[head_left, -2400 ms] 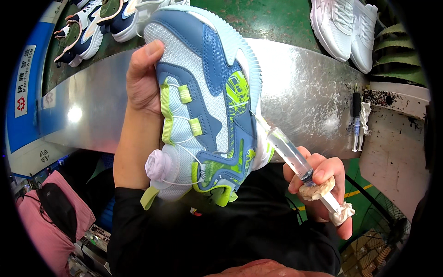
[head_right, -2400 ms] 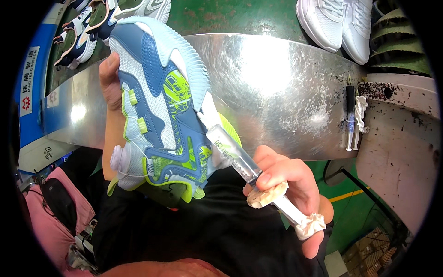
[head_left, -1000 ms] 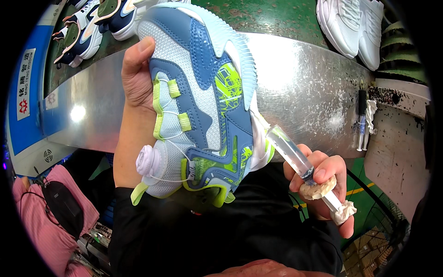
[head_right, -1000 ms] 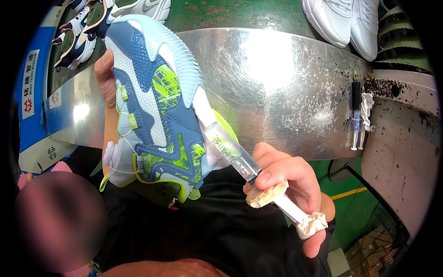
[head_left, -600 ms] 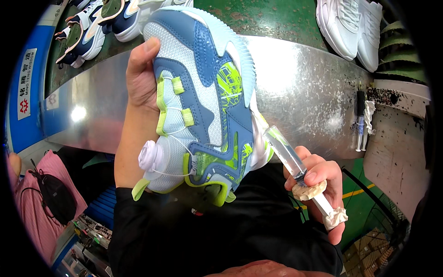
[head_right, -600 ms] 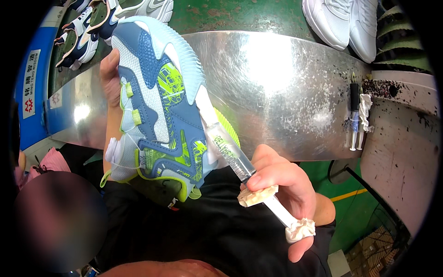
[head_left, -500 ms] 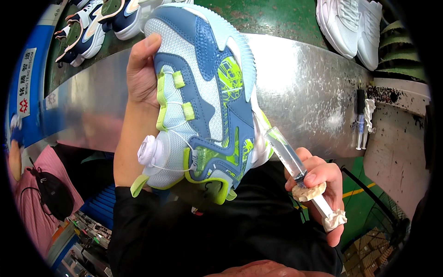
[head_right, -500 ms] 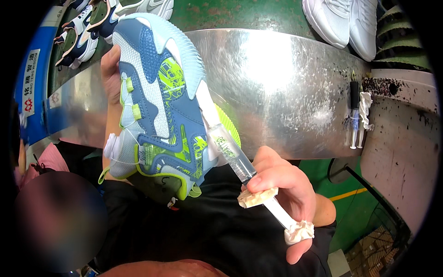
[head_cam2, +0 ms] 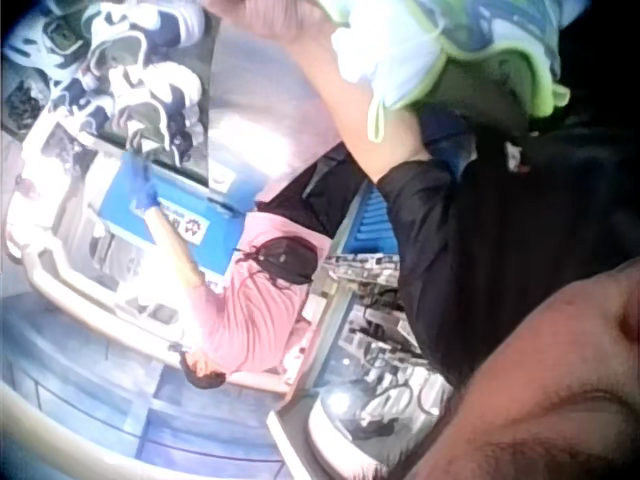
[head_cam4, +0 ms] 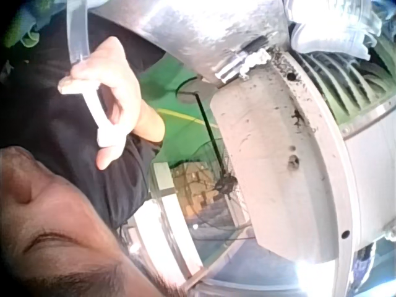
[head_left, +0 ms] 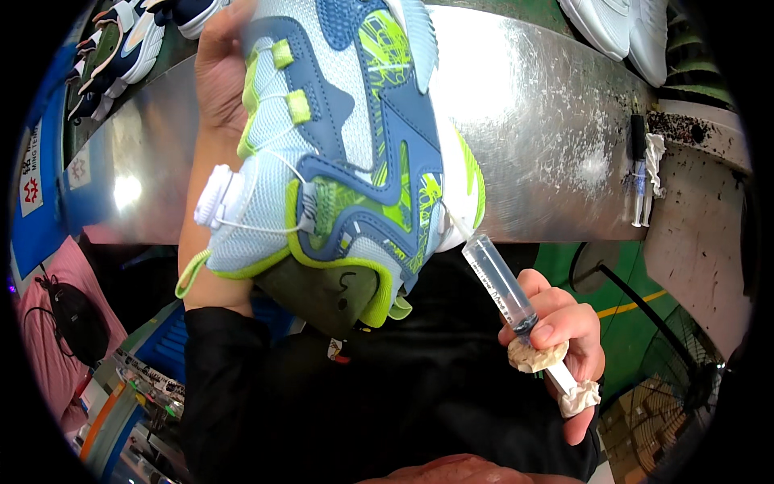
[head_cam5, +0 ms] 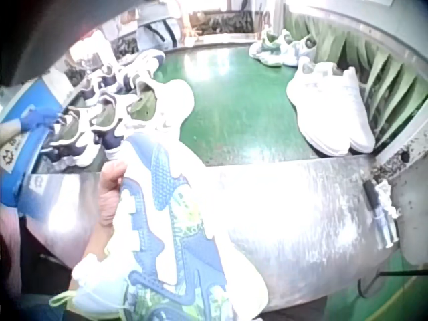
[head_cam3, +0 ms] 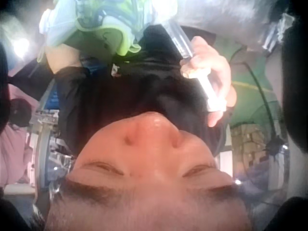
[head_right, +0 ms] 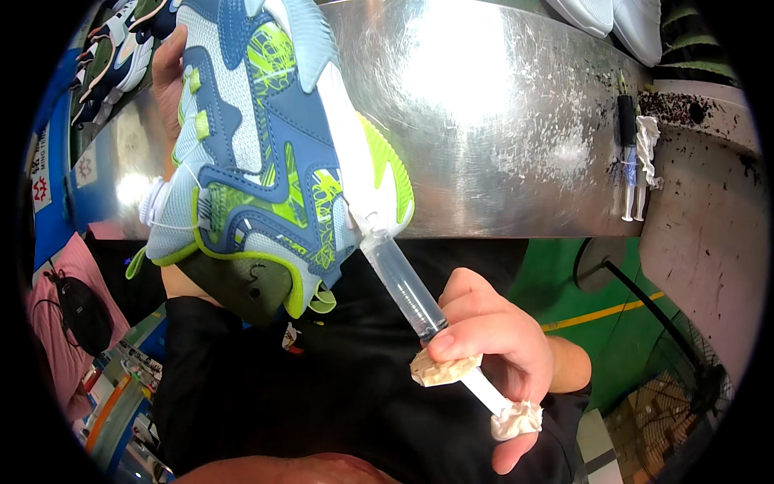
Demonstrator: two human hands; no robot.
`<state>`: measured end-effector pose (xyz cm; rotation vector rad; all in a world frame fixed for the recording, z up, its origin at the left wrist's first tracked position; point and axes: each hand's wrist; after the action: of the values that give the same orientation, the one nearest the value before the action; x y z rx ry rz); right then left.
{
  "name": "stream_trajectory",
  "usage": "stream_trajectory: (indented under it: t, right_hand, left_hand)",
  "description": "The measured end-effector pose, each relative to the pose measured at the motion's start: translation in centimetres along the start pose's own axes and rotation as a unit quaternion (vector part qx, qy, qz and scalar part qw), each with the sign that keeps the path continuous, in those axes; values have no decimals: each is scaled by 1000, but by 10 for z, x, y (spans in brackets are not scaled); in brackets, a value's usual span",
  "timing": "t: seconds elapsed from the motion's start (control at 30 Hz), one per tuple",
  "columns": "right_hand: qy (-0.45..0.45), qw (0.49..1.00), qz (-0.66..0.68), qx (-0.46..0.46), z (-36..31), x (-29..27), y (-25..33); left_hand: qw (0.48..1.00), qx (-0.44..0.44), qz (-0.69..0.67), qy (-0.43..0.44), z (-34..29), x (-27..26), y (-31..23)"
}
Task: The person injects a clear liquid into the seams of several sneakers using a syringe. They handle multiple shoes one at a time, rotating each to access different areas along the sole and upper. After each injection, the shoe is placed back on the metal workbench.
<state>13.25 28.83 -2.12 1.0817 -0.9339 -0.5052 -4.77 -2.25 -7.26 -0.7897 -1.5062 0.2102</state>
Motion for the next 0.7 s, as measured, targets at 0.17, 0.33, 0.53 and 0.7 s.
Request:
stream_trajectory:
  t: [0.17,0.33,0.53,0.7]
  right_hand:
    - [-4,999,29,-13,-6,5,-3]
    - [-45,996,70,-29,-8,10,-10]
    - [-22,997,73,8,-6,-1,-7]
    - [-31,997,75,1,1,-3,-6]
  left_hand:
    - [1000,-4,0,-4,-1,1,3]
    - [1000,-9,3,-7,0,4,1]
    - [1000,-12,1,-8,1,4,2]
    - [1000,-15,-6,-11,-1,2,1]
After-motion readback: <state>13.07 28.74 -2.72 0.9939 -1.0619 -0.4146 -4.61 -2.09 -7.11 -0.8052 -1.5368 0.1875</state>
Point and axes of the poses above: each hand's wrist, its own z-axis towards the middle knuckle, its own x-axis out of the palm, y = z × x, and after that the axes turned 4 degrees about z, right-handed
